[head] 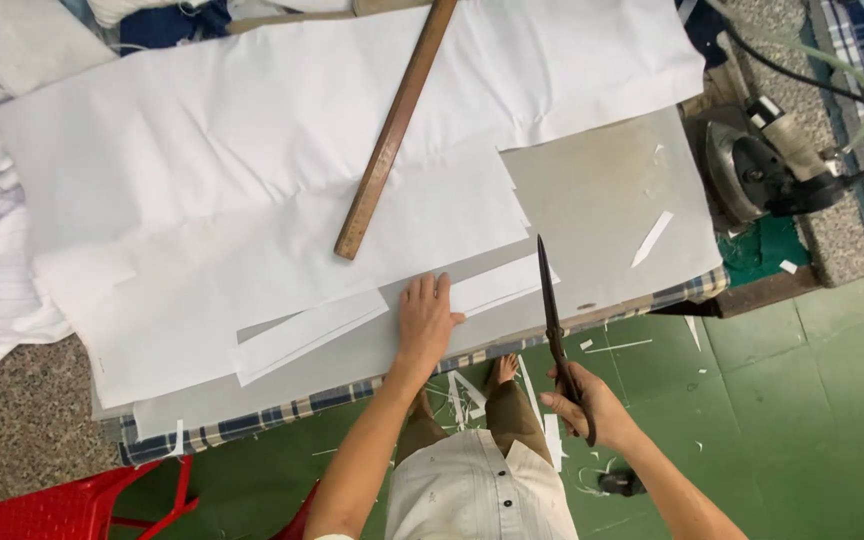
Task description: The person uses large shears to cut a long strip from a white fabric sheet laid on a table. They then trim the strip into smaller rectangular pieces, holding the fabric in one hand while cutting with the other.
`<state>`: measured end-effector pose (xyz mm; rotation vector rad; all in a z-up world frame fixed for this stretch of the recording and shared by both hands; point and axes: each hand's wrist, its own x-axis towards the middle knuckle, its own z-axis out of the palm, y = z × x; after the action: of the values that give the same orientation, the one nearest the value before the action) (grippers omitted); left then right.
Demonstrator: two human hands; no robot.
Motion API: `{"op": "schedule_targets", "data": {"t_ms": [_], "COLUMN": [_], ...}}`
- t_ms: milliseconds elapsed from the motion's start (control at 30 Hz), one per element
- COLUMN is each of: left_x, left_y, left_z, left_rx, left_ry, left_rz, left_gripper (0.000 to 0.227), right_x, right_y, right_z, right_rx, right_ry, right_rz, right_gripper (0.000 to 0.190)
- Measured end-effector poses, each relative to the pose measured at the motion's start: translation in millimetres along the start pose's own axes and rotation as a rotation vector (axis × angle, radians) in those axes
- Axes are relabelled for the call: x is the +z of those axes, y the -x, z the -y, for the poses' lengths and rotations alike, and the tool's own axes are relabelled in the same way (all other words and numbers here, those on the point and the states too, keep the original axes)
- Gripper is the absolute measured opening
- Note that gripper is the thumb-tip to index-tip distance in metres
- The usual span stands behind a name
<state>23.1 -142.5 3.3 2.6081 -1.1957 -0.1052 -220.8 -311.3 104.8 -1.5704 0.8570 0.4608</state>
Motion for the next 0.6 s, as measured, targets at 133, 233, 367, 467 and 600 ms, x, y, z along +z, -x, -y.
{"op": "schedule_targets", "data": {"t_ms": [133,233,367,467,600], "left_x": [8.7,4.4,-60.1,-59.8,-23.3], "left_y": [-27.2,-31.2,-14.5,10.4,-0.4], "left_z": [-5.9,-0.1,-21.0,-46.6,-92.6], "left_rx": [-0.222,-0.398,-0.584,-0.972,-1.181], "left_ry": [-0.043,0.003,0.551,1.088,1.418], "left_rz": [0.293,0.571,0.247,-0.369,-1.105], "left_gripper": [0.075,0.07,0.034,0.019,0.021], "right_x": [-57.1,-108.5,-177.1,-219.7,-246.2], "right_y": [-30.8,-71.3,-133.2,-161.1,-179.0], "right_z": [11.0,28.1,40.4,50.2,59.4], "right_rx": [-0.146,-0.18,-0.227,-0.242,-0.217], "right_ry": [0.137,0.177,0.321,0.456,0.575], "right_rz": [0.017,0.096,0.2,0.316,0.465], "right_gripper": [0.034,0.035,0.033,0.033,0.036]}}
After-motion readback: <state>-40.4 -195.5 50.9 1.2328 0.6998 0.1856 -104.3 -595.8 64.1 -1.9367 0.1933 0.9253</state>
